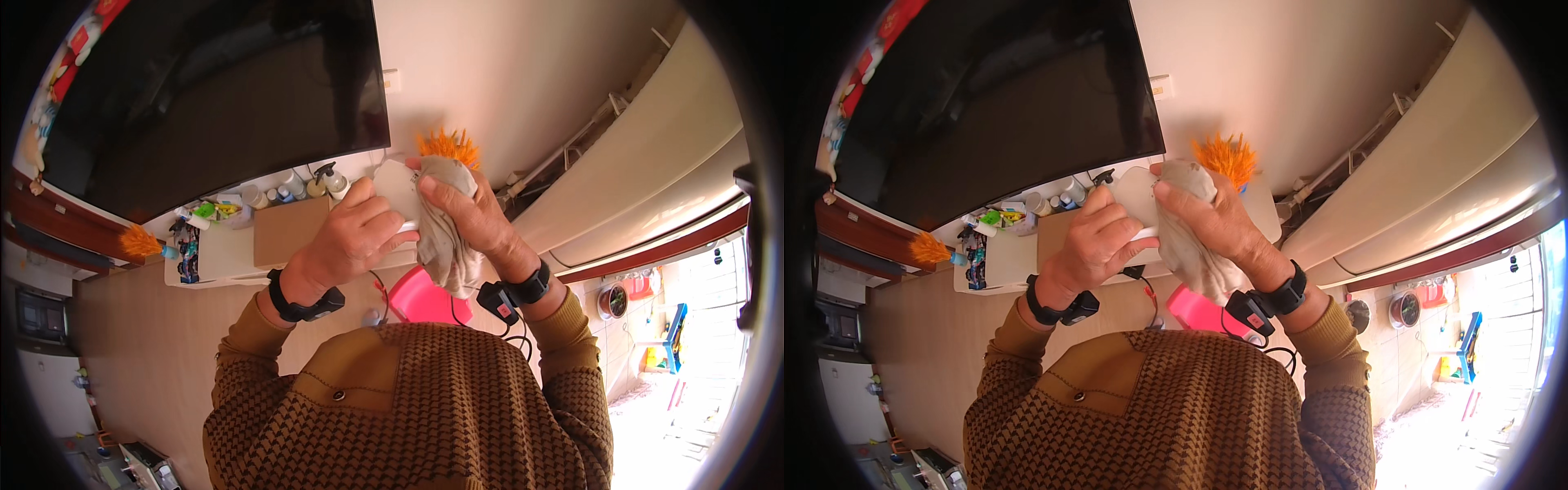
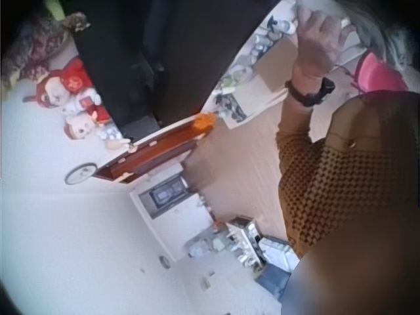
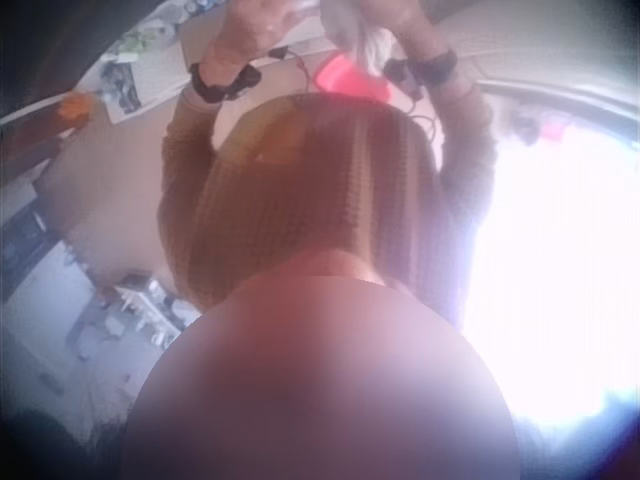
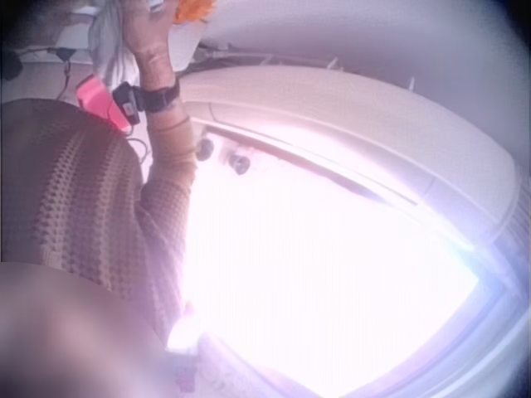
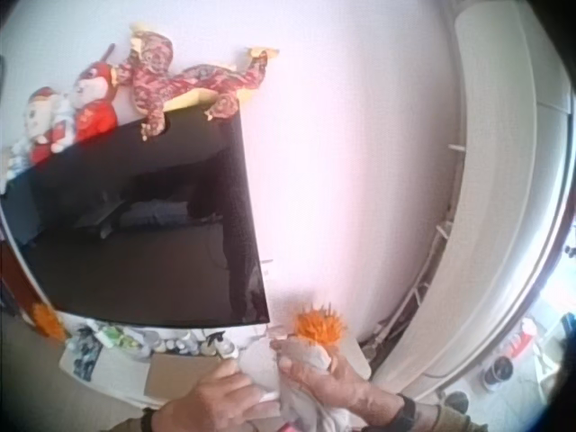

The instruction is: The person wipes a wooden door with a cloth, then moves to a living room and wipes a table and a TV stand. They also wipe two white mugs and a water heater with the cloth and a spray bottle.

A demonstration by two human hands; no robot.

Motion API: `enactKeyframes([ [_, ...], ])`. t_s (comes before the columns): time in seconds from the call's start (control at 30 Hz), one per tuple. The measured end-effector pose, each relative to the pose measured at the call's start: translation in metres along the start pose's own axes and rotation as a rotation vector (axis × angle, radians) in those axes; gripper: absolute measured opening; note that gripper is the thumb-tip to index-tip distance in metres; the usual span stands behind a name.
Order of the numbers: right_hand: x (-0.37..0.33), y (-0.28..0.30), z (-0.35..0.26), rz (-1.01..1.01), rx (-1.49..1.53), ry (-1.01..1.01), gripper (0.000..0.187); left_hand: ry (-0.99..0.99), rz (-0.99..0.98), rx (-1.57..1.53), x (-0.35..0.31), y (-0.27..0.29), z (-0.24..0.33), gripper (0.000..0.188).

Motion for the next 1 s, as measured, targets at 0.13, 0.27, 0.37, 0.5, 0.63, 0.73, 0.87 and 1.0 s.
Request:
enactKeyframes([
  [0.13,0.009,0.024,0.004,0.099,0.461,-0.063,0.042,-0.198,-0.005,0.142,-0.004,-0.006,0.017,0.029],
  [0.27,-0.001,0.023,-0.013,-0.027,0.331,0.140,0.056,-0.159,-0.019,0.112,-0.002,-0.008,0.009,0.028],
  [0.37,-0.010,-0.001,-0.020,-0.121,-0.401,0.336,0.066,-0.212,-0.063,0.159,0.000,-0.014,0.009,0.028],
  [0.5,-0.003,-0.008,-0.004,-0.026,-0.280,0.241,0.056,-0.229,-0.077,0.139,0.002,-0.019,0.007,0.027],
  [0.63,0.007,0.024,0.013,0.203,-0.068,0.167,0.030,-0.241,-0.123,0.122,-0.004,-0.019,0.011,0.023],
  [0.73,0.017,0.052,0.034,0.305,0.213,0.034,0.019,-0.321,-0.079,0.220,-0.010,-0.018,0.019,0.024],
  [0.87,0.016,0.071,0.018,0.338,0.034,0.117,0.032,-0.250,0.014,0.228,-0.013,-0.013,0.013,0.030],
  [1.0,0.009,0.067,-0.011,0.190,-0.049,0.070,0.070,-0.248,0.059,0.286,-0.014,-0.006,0.007,0.029],
])
Point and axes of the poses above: each hand's wrist, its own x-axis towards the middle knuckle, its own y-axis out of the back of the hand, z = x × y, the point moved 7 cm from there along x, towards the middle knuckle, and after that the axes turned 13 degrees about x, right-handed, at the moved point
